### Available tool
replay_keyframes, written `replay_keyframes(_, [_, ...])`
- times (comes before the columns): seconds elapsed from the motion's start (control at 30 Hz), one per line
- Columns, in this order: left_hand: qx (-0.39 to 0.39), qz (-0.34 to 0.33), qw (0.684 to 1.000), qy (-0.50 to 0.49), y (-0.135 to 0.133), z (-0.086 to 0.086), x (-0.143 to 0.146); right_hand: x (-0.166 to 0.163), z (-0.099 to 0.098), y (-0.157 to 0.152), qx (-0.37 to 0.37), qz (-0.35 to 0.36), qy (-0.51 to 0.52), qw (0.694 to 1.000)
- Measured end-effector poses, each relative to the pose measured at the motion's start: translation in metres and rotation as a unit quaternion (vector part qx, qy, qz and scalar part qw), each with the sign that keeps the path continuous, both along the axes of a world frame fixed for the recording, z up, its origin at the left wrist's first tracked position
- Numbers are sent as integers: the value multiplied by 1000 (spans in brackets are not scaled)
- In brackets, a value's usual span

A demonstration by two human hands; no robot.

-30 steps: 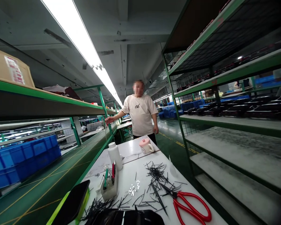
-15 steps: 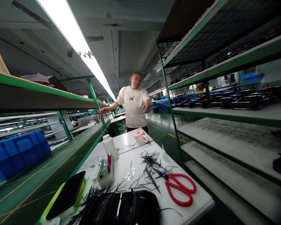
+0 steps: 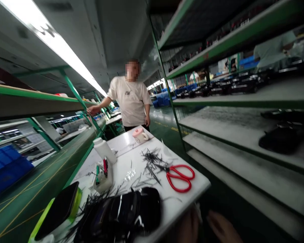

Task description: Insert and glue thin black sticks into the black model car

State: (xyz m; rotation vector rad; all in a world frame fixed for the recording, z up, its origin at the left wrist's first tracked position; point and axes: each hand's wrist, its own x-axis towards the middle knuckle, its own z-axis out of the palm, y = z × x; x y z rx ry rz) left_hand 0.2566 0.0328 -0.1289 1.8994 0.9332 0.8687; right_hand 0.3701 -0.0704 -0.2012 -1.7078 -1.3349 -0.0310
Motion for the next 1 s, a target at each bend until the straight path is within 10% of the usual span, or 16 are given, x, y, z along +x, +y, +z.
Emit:
replay_keyframes(0.3, [-124, 105, 986, 28, -36, -69, -9, 1, -15, 18, -123, 41, -23, 991])
replay_keyframes(1.0, [-65, 161, 959, 225, -35, -39, 18, 3, -20, 11, -225, 38, -67, 971])
